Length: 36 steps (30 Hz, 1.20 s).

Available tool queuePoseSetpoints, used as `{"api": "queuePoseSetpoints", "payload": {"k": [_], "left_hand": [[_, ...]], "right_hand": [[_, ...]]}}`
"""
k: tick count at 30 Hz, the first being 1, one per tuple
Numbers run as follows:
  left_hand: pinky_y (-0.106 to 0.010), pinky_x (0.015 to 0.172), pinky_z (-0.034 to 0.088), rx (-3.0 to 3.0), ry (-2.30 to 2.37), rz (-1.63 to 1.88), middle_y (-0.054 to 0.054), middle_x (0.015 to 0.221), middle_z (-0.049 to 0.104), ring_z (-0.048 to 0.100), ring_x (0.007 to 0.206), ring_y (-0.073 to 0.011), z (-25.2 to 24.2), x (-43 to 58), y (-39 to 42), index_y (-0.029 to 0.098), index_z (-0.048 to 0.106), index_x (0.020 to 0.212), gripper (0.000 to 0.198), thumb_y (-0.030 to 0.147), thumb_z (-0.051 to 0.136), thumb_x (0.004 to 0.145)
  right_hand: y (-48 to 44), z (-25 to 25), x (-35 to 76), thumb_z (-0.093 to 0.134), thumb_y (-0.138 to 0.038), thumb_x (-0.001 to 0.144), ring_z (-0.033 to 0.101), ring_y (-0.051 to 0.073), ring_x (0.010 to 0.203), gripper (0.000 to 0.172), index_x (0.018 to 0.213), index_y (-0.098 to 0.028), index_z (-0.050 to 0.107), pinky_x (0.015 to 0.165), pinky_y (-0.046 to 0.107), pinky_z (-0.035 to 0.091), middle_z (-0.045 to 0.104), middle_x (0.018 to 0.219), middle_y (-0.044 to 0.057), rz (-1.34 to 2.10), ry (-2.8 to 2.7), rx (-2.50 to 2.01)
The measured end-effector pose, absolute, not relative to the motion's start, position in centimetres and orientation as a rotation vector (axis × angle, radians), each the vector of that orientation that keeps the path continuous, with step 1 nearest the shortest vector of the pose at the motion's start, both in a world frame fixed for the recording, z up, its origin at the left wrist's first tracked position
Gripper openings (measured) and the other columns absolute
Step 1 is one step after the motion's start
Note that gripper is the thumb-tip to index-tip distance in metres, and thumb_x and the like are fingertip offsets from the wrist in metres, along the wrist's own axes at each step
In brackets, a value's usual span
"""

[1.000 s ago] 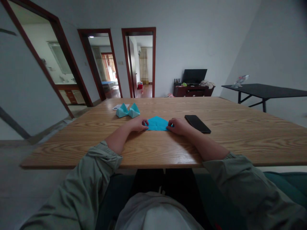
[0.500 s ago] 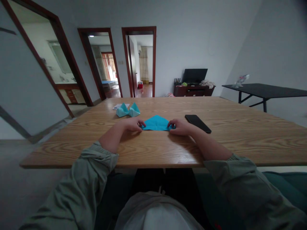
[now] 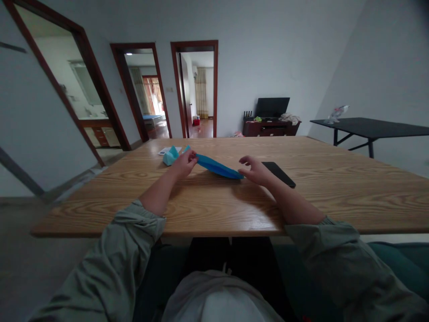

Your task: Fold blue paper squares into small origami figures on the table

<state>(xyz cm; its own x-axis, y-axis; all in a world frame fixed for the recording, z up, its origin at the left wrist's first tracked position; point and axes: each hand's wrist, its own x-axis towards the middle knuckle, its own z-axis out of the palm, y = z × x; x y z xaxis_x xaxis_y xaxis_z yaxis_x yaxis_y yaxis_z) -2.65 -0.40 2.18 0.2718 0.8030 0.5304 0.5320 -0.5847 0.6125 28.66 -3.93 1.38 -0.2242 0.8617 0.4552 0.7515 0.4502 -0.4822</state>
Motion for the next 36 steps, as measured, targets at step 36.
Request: {"api": "queuePoseSetpoints", "payload": {"k": [36], "left_hand": [[-0.03,0.066,0.055,1.268,0.876,1.506,0.0,0.086,0.061,0.062,0.073,-0.012,2.8,2.6,-2.1,0.019,0.047,0.089,0.044,0.037,0.077,0.062]], "right_hand": [[-3.1,0.1,25.7,0.064,-0.043,0.074,0.058,0.015,0.068,0.031,0.083,-0.013,0.066,0.067,0.032,0.054,0.064,0.077,0.004,0.726,-1.382,-1.064]]}}
